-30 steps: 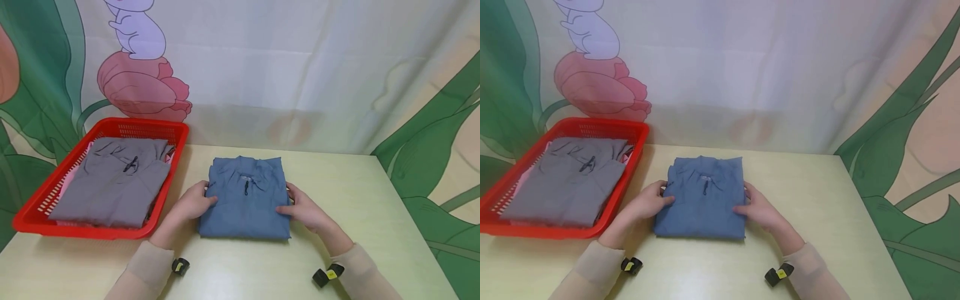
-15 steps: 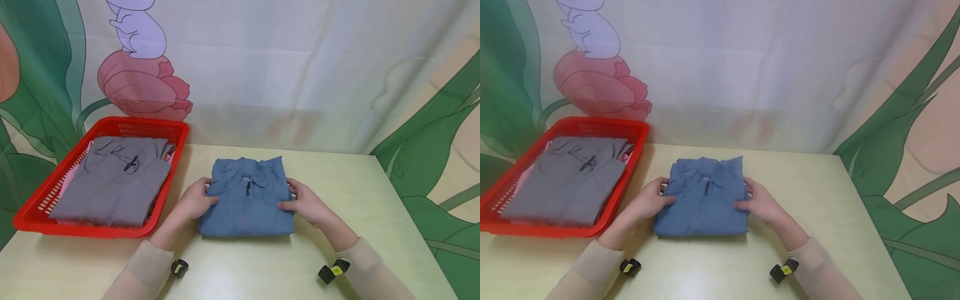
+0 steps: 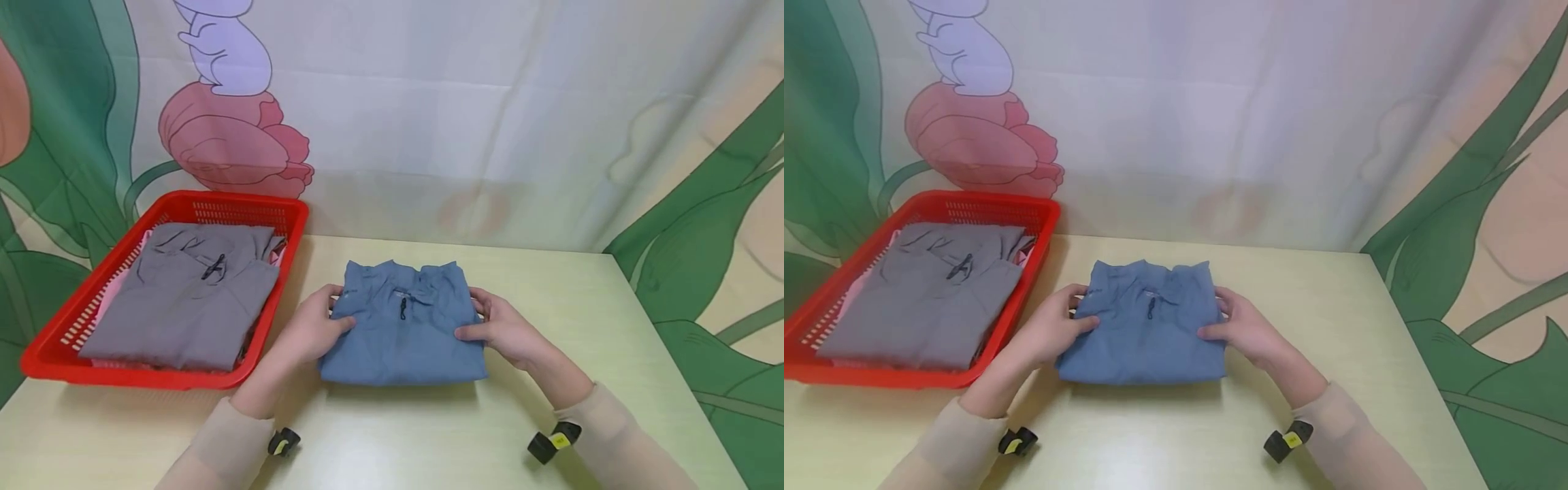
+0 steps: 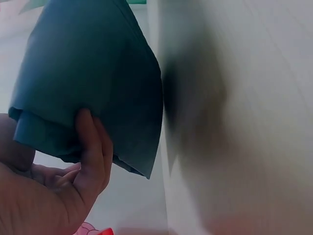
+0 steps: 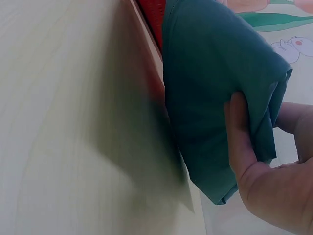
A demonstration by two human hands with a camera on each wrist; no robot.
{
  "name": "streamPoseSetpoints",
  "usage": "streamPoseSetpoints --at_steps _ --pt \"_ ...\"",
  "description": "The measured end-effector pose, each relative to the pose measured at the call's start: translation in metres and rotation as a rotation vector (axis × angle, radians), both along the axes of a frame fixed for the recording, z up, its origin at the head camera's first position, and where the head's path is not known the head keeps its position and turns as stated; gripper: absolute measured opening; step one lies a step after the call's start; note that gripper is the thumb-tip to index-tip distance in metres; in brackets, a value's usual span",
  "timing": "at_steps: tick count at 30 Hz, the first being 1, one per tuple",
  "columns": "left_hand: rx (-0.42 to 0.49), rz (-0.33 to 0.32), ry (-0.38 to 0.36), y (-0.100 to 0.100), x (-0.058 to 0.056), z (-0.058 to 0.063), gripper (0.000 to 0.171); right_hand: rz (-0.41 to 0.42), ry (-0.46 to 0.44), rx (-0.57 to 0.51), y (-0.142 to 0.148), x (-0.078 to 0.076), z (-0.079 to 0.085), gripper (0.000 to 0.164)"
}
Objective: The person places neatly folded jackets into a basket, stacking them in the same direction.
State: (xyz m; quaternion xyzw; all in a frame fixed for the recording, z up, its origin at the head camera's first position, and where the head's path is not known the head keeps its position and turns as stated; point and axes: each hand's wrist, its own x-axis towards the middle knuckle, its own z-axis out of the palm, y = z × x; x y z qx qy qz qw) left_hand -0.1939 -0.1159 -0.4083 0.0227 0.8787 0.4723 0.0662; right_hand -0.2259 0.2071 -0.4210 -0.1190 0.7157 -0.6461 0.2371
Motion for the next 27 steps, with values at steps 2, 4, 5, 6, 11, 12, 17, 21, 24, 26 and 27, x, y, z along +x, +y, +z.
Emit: streamPoseSetpoints --at_steps 2,4,5,6,11,12,17,21,24,26,27 --pt "0.025 0.000 -0.006 -0.001 0.003 0.003 0.054 0.011 -0.007 -0.010 0.000 0.000 0.004 0.091" --pt "0.049 -0.006 -0.010 -0.003 0.005 0.006 0.055 0.028 -0.014 -0.027 0.000 0.000 0.007 0.091" --pt "0.061 -0.009 -0.011 -0.004 0.006 0.008 0.056 0.033 -0.015 -0.033 0.001 0.000 0.009 0.091" --pt "0.072 -0.012 -0.013 -0.005 0.007 0.009 0.056 0.038 -0.018 -0.042 0.001 0.000 0.012 0.091" --pt "0.128 -0.023 -0.008 -0.010 0.012 0.020 0.058 0.062 -0.017 -0.072 0.001 -0.001 0.021 0.093" --pt "0.135 -0.021 -0.011 -0.012 0.012 0.022 0.059 0.065 -0.017 -0.078 0.000 -0.001 0.023 0.093" --pt "0.133 0.002 -0.033 -0.020 0.016 0.031 0.063 0.087 -0.021 -0.096 -0.006 0.000 0.031 0.093" --pt "0.135 0.011 -0.032 -0.026 0.021 0.037 0.065 0.112 0.000 -0.098 -0.011 0.002 0.040 0.093" --pt "0.142 0.002 -0.011 -0.030 0.023 0.043 0.066 0.121 0.026 -0.093 -0.015 0.004 0.047 0.092" --pt "0.150 -0.008 0.006 -0.033 0.024 0.046 0.065 0.121 0.042 -0.088 -0.018 0.005 0.052 0.091" --pt "0.153 -0.013 0.012 -0.035 0.024 0.049 0.065 0.121 0.047 -0.087 -0.019 0.005 0.054 0.090"
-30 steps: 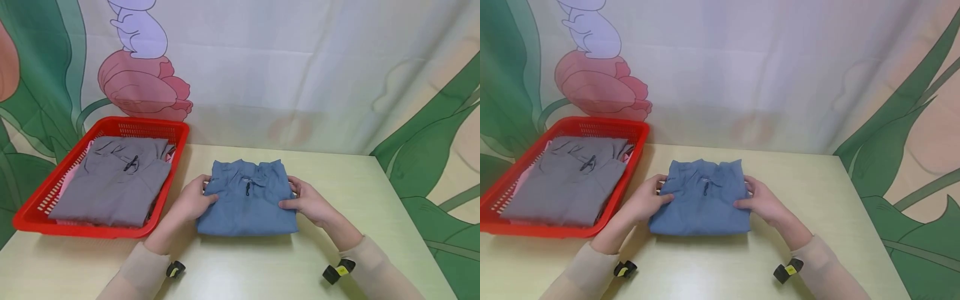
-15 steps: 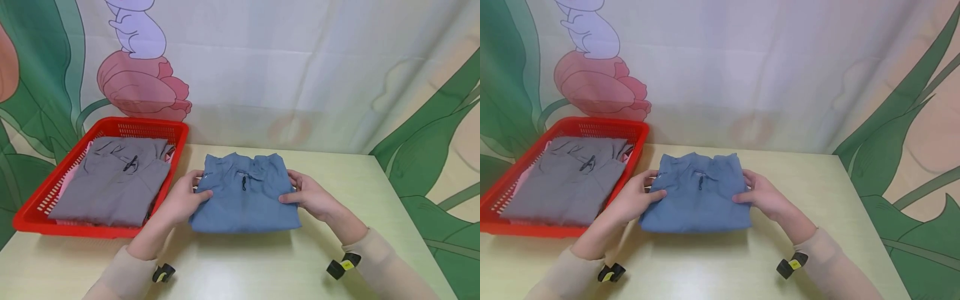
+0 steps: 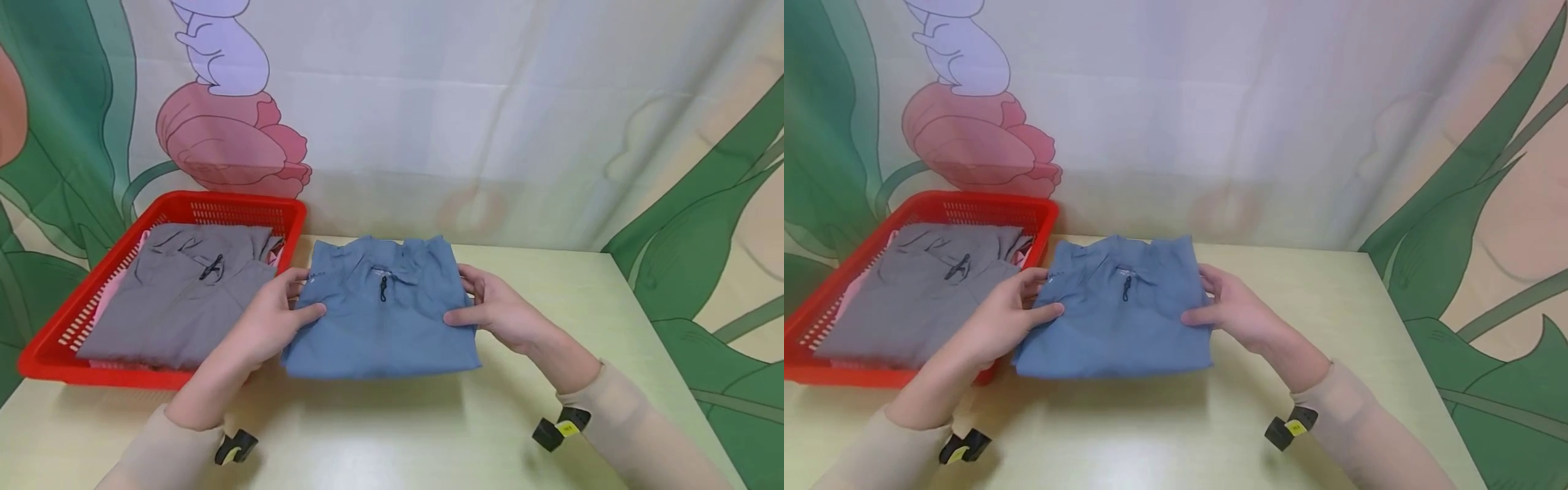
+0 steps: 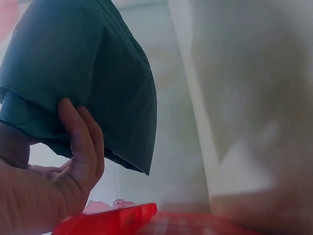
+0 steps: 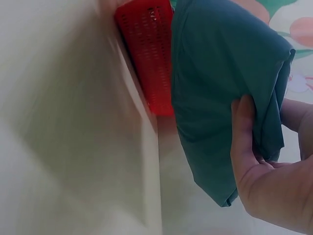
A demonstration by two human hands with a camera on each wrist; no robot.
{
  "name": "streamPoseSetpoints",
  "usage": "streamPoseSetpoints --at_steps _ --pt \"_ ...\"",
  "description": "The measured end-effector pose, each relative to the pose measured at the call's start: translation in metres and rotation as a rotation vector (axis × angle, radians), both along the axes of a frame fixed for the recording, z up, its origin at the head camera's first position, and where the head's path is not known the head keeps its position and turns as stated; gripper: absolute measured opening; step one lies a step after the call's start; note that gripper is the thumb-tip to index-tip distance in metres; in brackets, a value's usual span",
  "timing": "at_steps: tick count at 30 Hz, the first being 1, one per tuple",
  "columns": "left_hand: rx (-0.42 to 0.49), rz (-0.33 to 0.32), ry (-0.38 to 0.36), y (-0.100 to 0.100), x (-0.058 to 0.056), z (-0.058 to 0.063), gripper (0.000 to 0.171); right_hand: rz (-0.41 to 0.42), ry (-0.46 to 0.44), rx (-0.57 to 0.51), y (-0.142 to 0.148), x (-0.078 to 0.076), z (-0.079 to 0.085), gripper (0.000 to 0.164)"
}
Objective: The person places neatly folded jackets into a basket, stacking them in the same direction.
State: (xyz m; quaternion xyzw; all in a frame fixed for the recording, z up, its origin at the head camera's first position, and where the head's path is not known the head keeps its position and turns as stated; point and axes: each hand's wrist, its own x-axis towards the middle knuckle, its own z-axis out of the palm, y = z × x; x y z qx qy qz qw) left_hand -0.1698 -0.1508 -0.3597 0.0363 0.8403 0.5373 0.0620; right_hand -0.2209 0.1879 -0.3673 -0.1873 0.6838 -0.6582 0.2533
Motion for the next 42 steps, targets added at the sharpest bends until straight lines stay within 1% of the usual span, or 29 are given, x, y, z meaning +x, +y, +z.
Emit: streamPoseSetpoints --at_steps 4,8,11,16,18,22,26,31,36,40,42 --pt "-0.007 -0.001 0.023 -0.009 0.001 0.008 0.066 -0.002 0.024 0.012 -0.008 0.000 0.009 0.089" --pt "-0.036 0.016 0.026 -0.020 0.004 0.014 0.068 0.017 0.035 0.015 -0.018 -0.001 0.018 0.088" --pt "-0.044 0.019 0.023 -0.028 0.005 0.016 0.069 0.036 0.031 0.009 -0.024 -0.001 0.024 0.086" --pt "-0.044 0.010 0.022 -0.040 0.007 0.019 0.072 0.056 0.026 0.012 -0.035 -0.001 0.028 0.084" --pt "-0.057 0.011 0.028 -0.046 0.007 0.020 0.073 0.058 0.032 0.017 -0.041 -0.002 0.030 0.084" --pt "-0.037 0.013 0.026 -0.058 0.007 0.021 0.072 0.062 0.043 0.009 -0.052 -0.004 0.034 0.084" --pt "0.012 0.015 0.006 -0.069 0.005 0.019 0.070 0.060 0.037 -0.018 -0.063 -0.007 0.036 0.085" --pt "0.054 0.033 -0.014 -0.080 0.004 0.017 0.074 0.055 0.042 -0.035 -0.074 -0.009 0.036 0.084" --pt "0.083 0.041 -0.003 -0.090 0.005 0.018 0.070 0.059 0.059 -0.038 -0.084 -0.011 0.035 0.080" --pt "0.078 0.049 0.005 -0.097 0.005 0.020 0.068 0.058 0.059 -0.040 -0.092 -0.011 0.033 0.080" --pt "0.055 0.059 0.007 -0.100 0.004 0.020 0.069 0.053 0.049 -0.040 -0.096 -0.011 0.031 0.081"
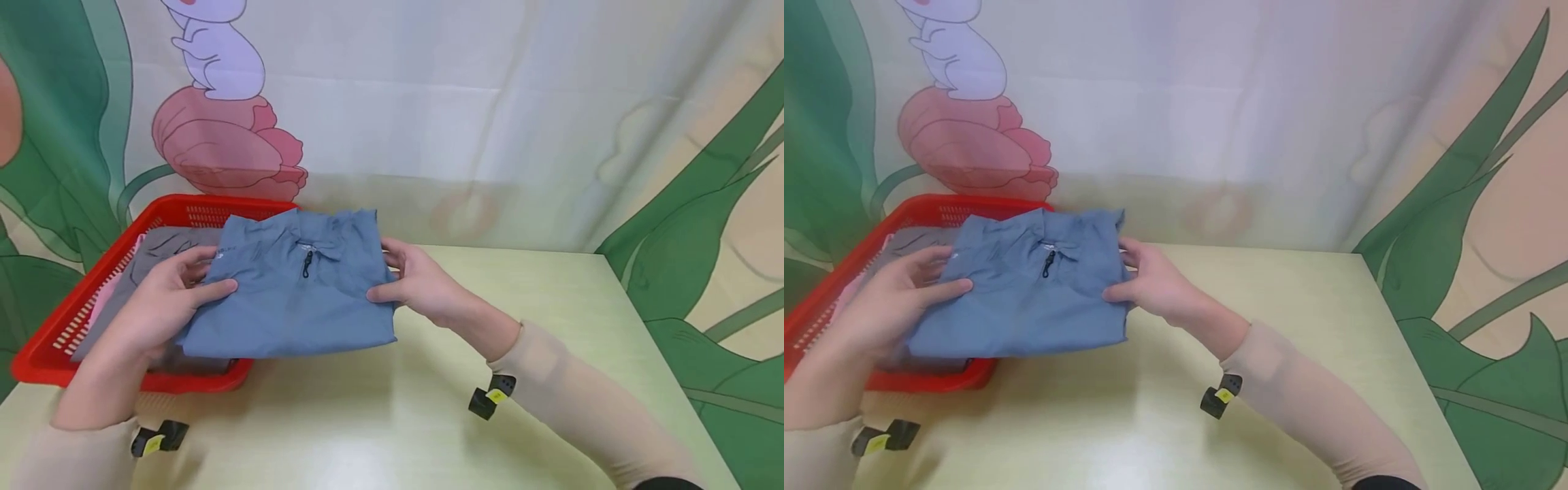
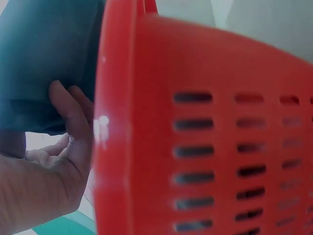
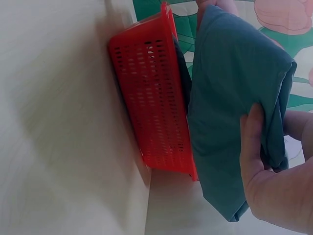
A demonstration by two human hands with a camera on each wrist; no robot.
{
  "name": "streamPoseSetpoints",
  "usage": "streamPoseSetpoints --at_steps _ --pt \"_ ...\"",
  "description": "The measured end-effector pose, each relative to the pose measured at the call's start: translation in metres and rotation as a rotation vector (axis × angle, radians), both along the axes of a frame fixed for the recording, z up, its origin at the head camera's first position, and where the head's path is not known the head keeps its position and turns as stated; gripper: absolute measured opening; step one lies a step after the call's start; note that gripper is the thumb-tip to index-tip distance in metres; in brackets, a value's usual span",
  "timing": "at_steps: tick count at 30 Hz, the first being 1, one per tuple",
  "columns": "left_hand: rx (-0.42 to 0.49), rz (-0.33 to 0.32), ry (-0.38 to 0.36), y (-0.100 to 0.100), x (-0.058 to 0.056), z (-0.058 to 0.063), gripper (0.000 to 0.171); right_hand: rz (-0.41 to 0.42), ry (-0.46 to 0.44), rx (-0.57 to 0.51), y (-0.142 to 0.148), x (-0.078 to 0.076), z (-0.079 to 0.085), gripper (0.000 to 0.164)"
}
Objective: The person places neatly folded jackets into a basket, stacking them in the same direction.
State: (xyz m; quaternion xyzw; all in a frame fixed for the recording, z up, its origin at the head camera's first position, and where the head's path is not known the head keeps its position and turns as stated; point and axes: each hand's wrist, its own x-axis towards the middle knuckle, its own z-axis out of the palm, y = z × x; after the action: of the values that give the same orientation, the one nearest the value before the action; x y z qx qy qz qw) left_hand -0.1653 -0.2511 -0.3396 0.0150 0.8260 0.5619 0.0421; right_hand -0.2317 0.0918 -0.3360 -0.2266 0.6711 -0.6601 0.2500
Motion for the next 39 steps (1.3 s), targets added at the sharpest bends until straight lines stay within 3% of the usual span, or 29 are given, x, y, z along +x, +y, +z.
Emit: streamPoseSetpoints --at_steps 11,19,33,39 --pt "-0.112 0.051 0.022 -0.024 -0.004 -0.008 0.074 -0.038 -0.002 0.003 -0.029 -0.002 -0.013 0.080" --pt "-0.136 0.104 -0.002 -0.040 -0.004 -0.006 0.074 -0.056 -0.010 -0.042 -0.048 -0.005 -0.022 0.079" --pt "-0.209 0.225 -0.005 -0.065 -0.003 -0.014 0.079 -0.153 -0.010 -0.039 -0.079 0.002 -0.033 0.075" --pt "-0.223 0.273 -0.012 -0.073 -0.001 -0.018 0.078 -0.152 -0.020 -0.059 -0.091 0.005 -0.036 0.076"
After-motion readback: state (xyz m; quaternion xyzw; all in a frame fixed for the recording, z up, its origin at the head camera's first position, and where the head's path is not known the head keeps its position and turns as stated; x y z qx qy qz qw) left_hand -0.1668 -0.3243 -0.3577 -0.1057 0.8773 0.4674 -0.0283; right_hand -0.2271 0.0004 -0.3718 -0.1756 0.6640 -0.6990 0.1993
